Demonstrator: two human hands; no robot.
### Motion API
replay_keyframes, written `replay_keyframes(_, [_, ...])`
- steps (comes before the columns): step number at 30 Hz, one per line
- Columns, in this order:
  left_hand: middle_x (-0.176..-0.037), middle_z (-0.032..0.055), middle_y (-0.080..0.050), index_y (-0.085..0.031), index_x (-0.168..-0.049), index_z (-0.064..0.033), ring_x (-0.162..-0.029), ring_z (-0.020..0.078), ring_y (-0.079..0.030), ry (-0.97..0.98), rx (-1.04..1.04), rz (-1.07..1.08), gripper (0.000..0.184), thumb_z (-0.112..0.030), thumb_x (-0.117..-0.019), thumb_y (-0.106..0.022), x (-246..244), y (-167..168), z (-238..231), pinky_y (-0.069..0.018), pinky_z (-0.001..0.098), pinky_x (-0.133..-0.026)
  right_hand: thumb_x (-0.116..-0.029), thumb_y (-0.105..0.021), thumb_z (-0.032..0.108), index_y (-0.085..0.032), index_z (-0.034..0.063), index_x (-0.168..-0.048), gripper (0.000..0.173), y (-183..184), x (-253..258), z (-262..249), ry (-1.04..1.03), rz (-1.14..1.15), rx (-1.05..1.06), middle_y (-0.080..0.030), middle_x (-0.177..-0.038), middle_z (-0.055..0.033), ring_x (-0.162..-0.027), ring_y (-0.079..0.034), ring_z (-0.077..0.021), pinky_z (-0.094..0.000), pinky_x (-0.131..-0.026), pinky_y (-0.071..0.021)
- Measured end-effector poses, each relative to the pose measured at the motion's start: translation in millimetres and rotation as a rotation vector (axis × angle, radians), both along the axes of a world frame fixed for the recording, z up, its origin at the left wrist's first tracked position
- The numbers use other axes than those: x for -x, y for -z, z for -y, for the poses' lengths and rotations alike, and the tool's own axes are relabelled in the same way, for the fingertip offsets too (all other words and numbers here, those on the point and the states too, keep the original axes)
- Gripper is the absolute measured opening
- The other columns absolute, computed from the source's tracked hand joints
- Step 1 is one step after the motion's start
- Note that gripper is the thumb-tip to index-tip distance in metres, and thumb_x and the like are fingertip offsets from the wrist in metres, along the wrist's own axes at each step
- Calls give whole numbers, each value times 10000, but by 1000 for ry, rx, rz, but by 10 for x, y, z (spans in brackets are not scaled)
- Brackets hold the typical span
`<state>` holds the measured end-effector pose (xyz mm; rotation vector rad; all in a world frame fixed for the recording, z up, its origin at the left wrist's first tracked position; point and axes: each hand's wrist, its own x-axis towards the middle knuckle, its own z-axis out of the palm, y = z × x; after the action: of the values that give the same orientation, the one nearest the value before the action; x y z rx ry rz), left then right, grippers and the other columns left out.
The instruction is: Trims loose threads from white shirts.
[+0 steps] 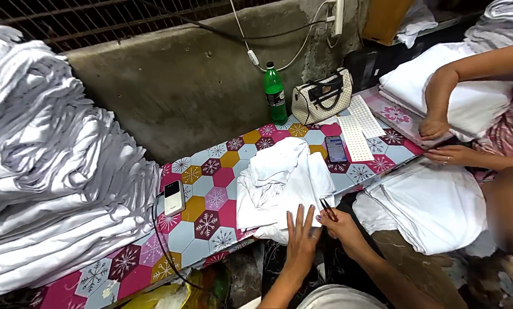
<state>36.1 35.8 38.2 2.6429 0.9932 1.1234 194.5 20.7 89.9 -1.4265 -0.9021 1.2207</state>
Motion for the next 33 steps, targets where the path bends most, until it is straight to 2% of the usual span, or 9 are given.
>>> replay_keyframes(3, [-1346,256,-641,-698,-1152,99,-1237,368,-651,-94,39,172,244,36,-960,-562,188,-462,-481,-528,466,-1053,-956,-638,128,-644,101,-951,28,-209,-11,3,-66,-258,-70,-482,-591,118,-457,-397,19,-165,-455,-367])
replay_keyframes(8, [-1470,372,-470,-641,-1290,97,-1352,533,-489,-604,-26,272,358,38,-949,-551,846,-1223,-1049,-424,576,-1112,-1033,-508,192,-677,62,-1037,213,-43,-33,-31,-111,31,-179,-474,-631,117,-504,-407,32,-164,-493,-371])
replay_keyframes(12, [-1391,237,-620,-681,-1276,45,-1334,417,-566,-473,237,47,332,-22,-997,-514,853,-591,-1036,-383,612,-1152,-992,-605,132,-735,-12,-1086,216,359,-37,-38,-160,606,-288,-701,-989,-151,-848,-681,-227,-403,-798,-575])
replay_keyframes(16, [-1289,287,-656,-642,-1305,72,-1230,467,-614,-754,643,-17,381,-163,-1082,-441,1206,-65,-893,-411,646,-1086,-828,-804,78,-759,33,-1113,292,596,-168,-92,-126,937,-328,-696,-1090,-231,-804,-722,-388,-570,-667,-592])
replay_keyframes(20, [-1144,282,-712,-715,-1148,95,-1104,444,-684,-830,420,246,267,-59,-1019,-538,1171,-163,-497,-494,600,-1005,-867,-768,55,-780,-10,-978,130,601,-282,-156,-107,880,-346,-716,-1018,-206,-831,-720,-357,-549,-728,-591])
replay_keyframes(23, [-1089,252,-701,-730,-1022,92,-1025,345,-693,-524,262,435,203,-75,-916,-686,944,-290,-415,-567,469,-915,-929,-696,55,-738,-32,-1019,132,314,-208,-188,-159,763,-336,-723,-1059,-191,-866,-720,-303,-476,-793,-599])
replay_keyframes(26, [-1161,199,-698,-740,-1071,21,-1083,282,-684,-213,273,346,397,-286,-834,-825,503,-397,-378,-582,419,-903,-992,-596,82,-686,-43,-1082,179,25,-4,-201,-178,674,-352,-717,-928,-174,-770,-696,-271,-450,-733,-579])
replay_keyframes(29, [-1039,240,-694,-711,-994,92,-916,299,-709,-388,202,421,203,-81,-896,-670,422,-292,-449,-599,413,-800,-1001,-570,95,-660,-46,-1085,186,-126,91,-211,-159,638,-395,-698,-871,-149,-737,-680,-224,-398,-703,-570])
replay_keyframes(33, [-1346,331,-552,-433,-1456,113,-945,351,-668,-651,633,611,581,-7,-918,-618,939,-227,-742,-568,488,-813,-1003,-556,103,-645,-30,-1090,182,-163,46,-214,-174,542,-335,-650,-834,-86,-678,-585,-110,-282,-656,-508])
